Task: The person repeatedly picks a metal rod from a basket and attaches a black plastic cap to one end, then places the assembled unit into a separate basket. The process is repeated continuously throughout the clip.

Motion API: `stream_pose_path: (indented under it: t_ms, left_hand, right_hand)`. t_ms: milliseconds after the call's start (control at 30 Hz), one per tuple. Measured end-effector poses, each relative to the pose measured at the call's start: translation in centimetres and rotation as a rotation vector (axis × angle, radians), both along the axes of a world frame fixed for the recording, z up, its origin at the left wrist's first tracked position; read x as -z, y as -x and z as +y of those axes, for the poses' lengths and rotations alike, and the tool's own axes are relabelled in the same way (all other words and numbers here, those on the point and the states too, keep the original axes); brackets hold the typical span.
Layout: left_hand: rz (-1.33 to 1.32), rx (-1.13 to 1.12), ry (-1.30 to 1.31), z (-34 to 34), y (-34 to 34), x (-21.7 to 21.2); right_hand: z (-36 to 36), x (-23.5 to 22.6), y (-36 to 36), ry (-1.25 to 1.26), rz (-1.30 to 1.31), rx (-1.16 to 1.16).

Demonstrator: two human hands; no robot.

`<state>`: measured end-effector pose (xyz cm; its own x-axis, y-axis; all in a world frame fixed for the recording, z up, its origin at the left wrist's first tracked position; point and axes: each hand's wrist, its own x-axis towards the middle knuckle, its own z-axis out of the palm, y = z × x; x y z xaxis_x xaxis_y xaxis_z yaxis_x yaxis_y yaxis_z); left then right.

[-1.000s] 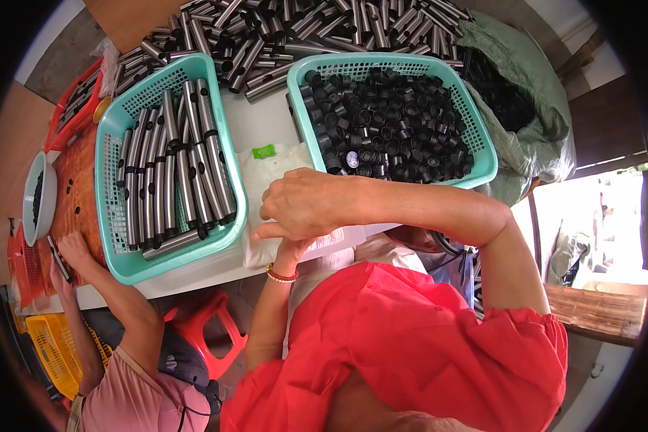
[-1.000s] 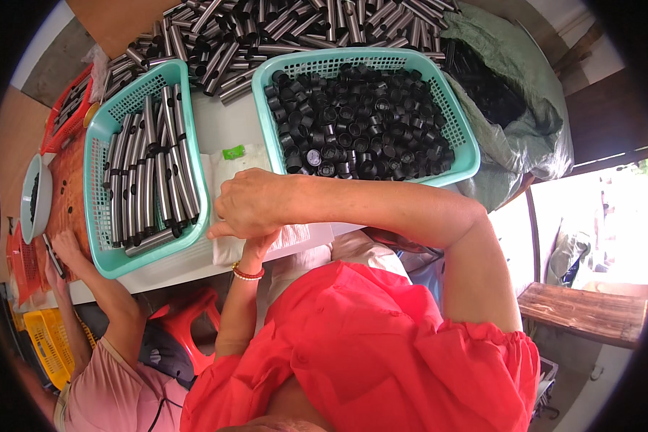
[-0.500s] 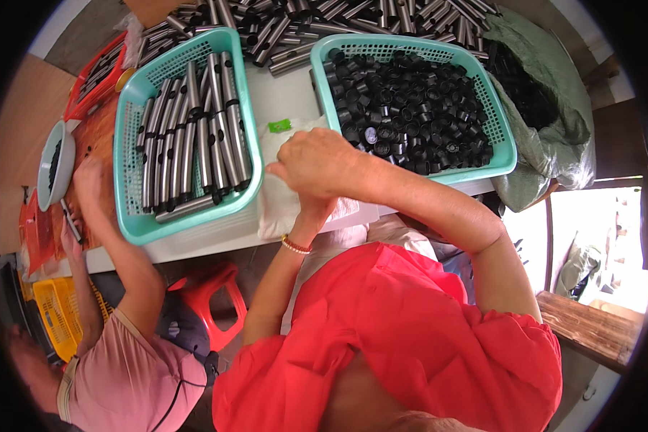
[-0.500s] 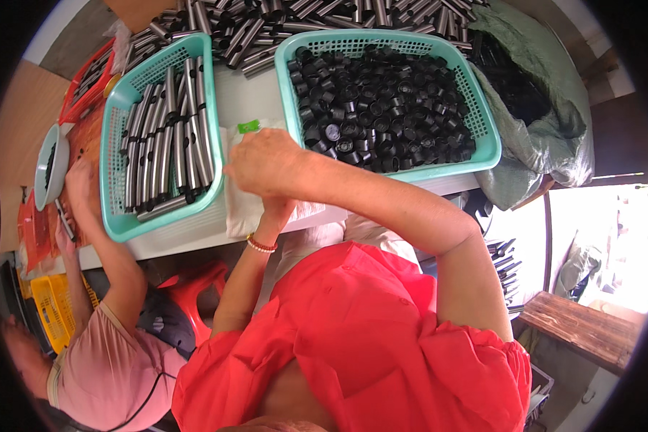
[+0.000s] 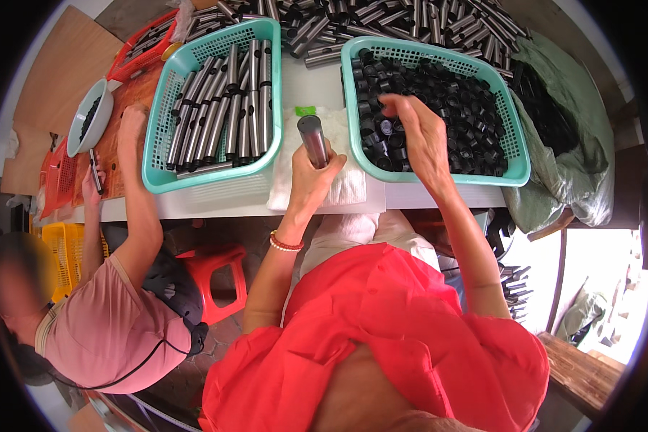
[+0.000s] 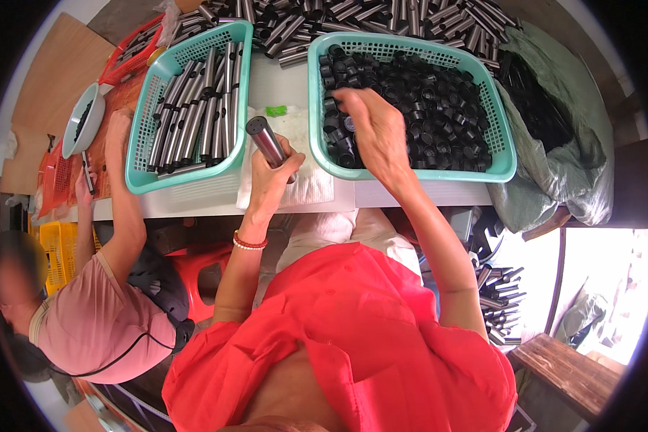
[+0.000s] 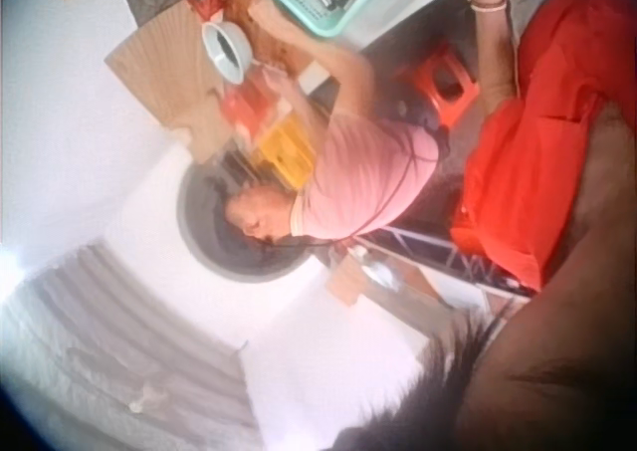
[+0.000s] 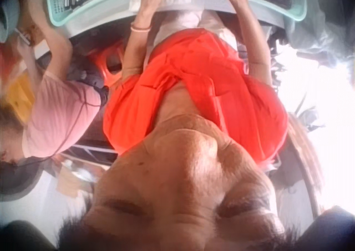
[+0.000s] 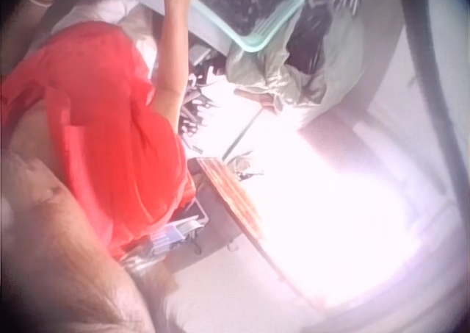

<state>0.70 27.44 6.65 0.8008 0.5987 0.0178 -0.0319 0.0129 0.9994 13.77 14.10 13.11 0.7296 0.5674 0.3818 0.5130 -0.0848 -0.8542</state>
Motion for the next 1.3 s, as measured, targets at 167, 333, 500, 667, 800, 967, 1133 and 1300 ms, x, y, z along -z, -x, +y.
stream_pose_path:
  t_ms: [167,333,500,667,800,967,1133,1300]
  left_hand:
    - [-0.005,0.162,0.212,0.4,1.2,-1.9]
    - [0.006,0.260,0.357,0.7,1.6,-4.0]
    - [-0.006,0.024,0.149,4.2,2.5,-6.9]
    - [0.407,-0.292,-0.327,15.1,2.3,-4.5]
    - [0.800,-0.436,-1.193,24.8,6.4,1.9]
    - [0.847,-0.545,-1.190,16.2,1.9,-3.2]
    - [0.172,-0.429,-0.899,6.4,-1.0,-5.8]
    - [0.009,-0.185,-0.543,-2.5,-3.4,-3.9]
  right_hand:
    - [-3.1,2.4,-0.6,0.123,-0.137,0.122]
    - [-3.3,2.7,-0.4,0.124,-0.136,0.101]
    - [-3.5,2.8,-0.5,0.075,-0.127,0.115]
    - [-3.6,2.7,-0.6,0.024,-0.248,0.121]
    - [-3.9,2.4,-0.7,0.018,-0.293,0.059]
    - [-4.0,3.7,-1.1,0.015,-0.381,0.136]
    - [-4.0,4.1,-1.1,0.011,-0.414,0.124]
    - [-5.4,2.7,-1.2,0.012,-0.208,0.021]
